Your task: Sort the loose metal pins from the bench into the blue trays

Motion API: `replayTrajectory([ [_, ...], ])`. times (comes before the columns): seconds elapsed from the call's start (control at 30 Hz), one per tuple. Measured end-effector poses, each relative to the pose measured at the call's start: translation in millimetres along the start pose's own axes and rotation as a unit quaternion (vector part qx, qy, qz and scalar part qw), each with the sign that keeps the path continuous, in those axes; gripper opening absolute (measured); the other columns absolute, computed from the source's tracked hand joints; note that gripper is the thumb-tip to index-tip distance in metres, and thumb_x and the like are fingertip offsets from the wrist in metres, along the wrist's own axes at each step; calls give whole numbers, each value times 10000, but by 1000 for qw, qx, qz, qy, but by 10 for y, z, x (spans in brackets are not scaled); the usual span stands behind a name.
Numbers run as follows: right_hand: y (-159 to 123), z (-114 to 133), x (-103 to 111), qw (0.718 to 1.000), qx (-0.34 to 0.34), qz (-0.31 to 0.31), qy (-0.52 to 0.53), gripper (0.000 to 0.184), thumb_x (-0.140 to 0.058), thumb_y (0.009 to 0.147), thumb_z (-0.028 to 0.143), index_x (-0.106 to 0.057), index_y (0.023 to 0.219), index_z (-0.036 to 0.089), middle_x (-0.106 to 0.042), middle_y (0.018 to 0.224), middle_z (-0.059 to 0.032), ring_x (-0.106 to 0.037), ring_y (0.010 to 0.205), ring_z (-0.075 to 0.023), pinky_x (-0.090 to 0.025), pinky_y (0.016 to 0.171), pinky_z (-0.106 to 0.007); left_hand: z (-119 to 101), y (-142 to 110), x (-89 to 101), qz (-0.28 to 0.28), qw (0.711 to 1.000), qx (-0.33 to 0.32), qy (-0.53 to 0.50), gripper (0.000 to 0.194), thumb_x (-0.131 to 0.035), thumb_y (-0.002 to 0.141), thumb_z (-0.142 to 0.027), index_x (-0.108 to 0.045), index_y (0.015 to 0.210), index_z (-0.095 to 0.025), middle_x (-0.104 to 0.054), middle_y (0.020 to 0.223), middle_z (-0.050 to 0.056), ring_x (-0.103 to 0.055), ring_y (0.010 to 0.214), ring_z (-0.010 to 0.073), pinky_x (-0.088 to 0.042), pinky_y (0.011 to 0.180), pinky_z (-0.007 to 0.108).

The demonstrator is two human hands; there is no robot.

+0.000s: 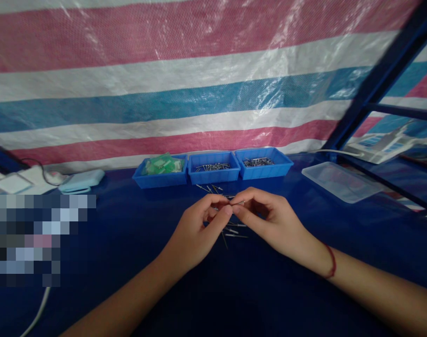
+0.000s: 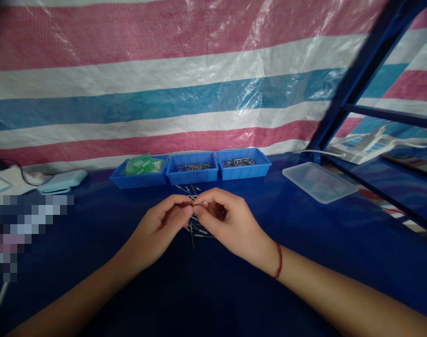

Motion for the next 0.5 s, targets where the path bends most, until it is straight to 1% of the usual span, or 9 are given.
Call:
replayTrajectory([
  [0.1, 4, -25, -7, 1000, -13, 1, 23, 103, -609, 781, 292, -626, 808, 194, -602, 663, 8, -528, 567, -111, -422, 518, -247, -22, 2, -15, 1, 1000, -8, 12, 231, -490, 862, -358, -590, 979, -187, -582, 718, -15, -554, 666, 142, -418, 612, 254],
  [0.2, 13, -43, -8, 998, -20, -3, 56, 96, -616, 779, 280, -626, 812, 190, -618, 675, 8, -553, 586, -108, -442, 548, -246, -33, 7, -43, 14, 1000, -8, -4, 230, -451, 881, -360, -585, 888, -174, -552, 686, -17, -536, 658, 140, -414, 609, 253],
  [0.3, 17, -22, -11, 996, -12, -2, 86, 71, -614, 787, 264, -622, 798, 194, -644, 700, 7, -585, 625, -108, -467, 591, -242, -46, 8, -80, 30, 999, -8, -34, 244, -424, 894, -340, -560, 783, -170, -545, 692, -13, -539, 689, 137, -420, 641, 251],
  [0.37, 15, -4, -16, 995, -7, 2, 96, 62, -609, 794, 258, -619, 790, 198, -653, 705, 8, -597, 640, -110, -478, 610, -243, -37, 7, -97, 36, 998, -4, -46, 236, -423, 897, -335, -564, 806, -169, -537, 691, -16, -534, 691, 134, -415, 646, 249],
  [0.5, 5, -1, -4, 997, -9, -2, 78, 77, -604, 797, 271, -623, 795, 197, -646, 717, 0, -591, 654, -122, -469, 604, -254, 4, 7, -115, 42, 998, 3, -44, 233, -455, 888, -358, -593, 944, -179, -540, 696, -22, -513, 657, 128, -395, 606, 243],
])
Point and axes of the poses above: each hand's wrist, its own y-axis towards the middle knuckle, its own x-axis out of the back of the hand, z = x × y, the point moved 9 cm from there along y, towards the middle knuckle
